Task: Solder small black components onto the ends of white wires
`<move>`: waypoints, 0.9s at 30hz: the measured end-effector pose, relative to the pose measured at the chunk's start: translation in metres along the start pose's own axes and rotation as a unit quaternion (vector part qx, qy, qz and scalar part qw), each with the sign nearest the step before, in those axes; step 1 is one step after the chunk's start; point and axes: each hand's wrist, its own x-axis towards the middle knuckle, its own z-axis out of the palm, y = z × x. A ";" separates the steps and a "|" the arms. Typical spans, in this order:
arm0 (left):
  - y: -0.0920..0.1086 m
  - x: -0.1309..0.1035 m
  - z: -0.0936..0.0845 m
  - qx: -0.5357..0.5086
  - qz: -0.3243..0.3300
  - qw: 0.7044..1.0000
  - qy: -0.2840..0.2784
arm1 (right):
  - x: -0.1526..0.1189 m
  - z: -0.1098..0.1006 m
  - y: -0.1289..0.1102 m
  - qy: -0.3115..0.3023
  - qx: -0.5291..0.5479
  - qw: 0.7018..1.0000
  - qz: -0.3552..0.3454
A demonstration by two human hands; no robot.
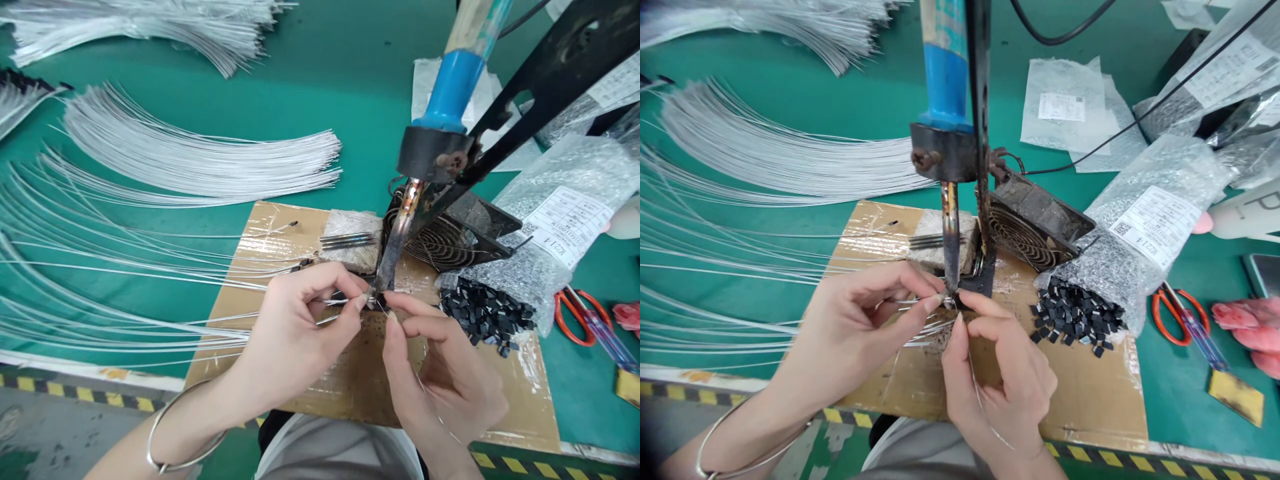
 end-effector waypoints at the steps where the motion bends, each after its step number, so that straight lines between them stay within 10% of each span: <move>1: 0.000 0.000 0.000 0.000 0.000 1.000 -0.001 | 0.000 0.000 0.001 -0.001 -0.004 1.000 -0.006; 27: -0.001 -0.001 0.001 0.001 0.009 1.000 -0.009 | 0.001 0.000 0.004 -0.001 -0.040 0.997 -0.060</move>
